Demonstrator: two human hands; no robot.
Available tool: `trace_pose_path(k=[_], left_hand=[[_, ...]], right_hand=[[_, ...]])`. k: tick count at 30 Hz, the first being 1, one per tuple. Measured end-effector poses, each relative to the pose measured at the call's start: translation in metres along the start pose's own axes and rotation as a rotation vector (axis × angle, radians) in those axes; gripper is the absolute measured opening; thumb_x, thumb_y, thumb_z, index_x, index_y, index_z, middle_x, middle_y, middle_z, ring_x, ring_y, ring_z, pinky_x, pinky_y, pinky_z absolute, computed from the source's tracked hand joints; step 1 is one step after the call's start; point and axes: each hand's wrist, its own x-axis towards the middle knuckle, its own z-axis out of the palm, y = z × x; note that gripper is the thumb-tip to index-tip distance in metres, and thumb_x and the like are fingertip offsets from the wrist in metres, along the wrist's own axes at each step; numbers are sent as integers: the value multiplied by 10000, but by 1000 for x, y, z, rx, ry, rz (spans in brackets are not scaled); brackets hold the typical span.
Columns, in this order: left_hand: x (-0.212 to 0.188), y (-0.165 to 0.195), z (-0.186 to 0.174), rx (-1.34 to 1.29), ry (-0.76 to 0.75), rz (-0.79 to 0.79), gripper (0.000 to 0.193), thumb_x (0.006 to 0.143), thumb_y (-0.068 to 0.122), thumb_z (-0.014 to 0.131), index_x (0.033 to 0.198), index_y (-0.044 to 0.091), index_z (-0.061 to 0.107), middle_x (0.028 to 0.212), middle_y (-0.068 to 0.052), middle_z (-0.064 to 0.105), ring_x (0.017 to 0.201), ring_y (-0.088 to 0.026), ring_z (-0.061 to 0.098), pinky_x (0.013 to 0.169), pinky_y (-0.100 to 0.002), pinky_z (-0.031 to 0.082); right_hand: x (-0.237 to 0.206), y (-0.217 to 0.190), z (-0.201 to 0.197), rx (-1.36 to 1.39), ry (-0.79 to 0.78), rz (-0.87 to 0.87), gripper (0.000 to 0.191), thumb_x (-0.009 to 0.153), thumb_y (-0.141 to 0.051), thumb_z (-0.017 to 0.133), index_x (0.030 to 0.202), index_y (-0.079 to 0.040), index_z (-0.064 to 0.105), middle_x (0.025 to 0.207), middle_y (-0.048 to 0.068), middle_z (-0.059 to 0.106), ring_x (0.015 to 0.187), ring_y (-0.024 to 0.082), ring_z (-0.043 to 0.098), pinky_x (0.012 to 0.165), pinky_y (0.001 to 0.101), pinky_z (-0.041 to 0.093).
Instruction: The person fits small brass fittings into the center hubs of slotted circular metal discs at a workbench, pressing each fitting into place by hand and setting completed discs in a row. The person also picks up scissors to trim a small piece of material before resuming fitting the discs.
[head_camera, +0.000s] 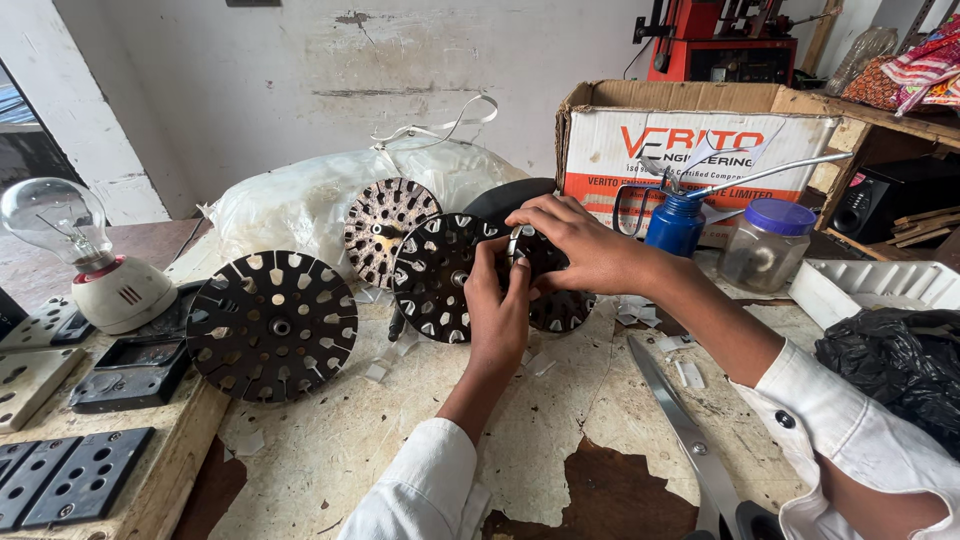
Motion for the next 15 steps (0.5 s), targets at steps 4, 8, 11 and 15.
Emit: trace_pose_path(k=[4, 8, 11, 15], left_hand=[[-1, 6, 3, 17, 24, -20, 241, 993, 99, 564, 1182, -51, 552, 1047, -115, 659, 830, -124, 667, 634, -291, 614], [-2, 11, 2, 84, 27, -48, 241, 990, 92, 554, 1193, -39, 556, 1018, -148, 679, 762, -154, 682, 612, -301, 597], [-2, 12, 1, 95, 15, -23, 246, 993, 92, 539, 1203, -35, 539, 1034, -137, 666, 776, -157, 695, 614, -299, 606], [-2, 9, 2, -10, 16, -58, 234, 982, 107, 533, 1169, -32, 527, 1025, -93, 635, 788, -137, 675, 591, -304, 610]], right_hand=[[0, 2, 1, -3, 0, 7, 894, 680, -188, 886, 1454, -156, 438, 1458, 47, 427, 1424, 265, 403, 1154, 411, 405], [0, 0, 1, 1, -3, 3, 894, 685, -165, 876, 1462, -159, 435, 1463, 44, 423, 1430, 261, 399, 1158, 411, 398], [1, -3, 1, -19, -6, 14, 908, 674, -164, 883, 1462, -168, 433, 1467, 39, 419, 1435, 259, 388, 1171, 411, 379], [-2, 5, -6, 55, -9, -112, 912, 692, -193, 885, 1478, -129, 426, 1498, 74, 415, 1434, 273, 373, 1159, 431, 361]])
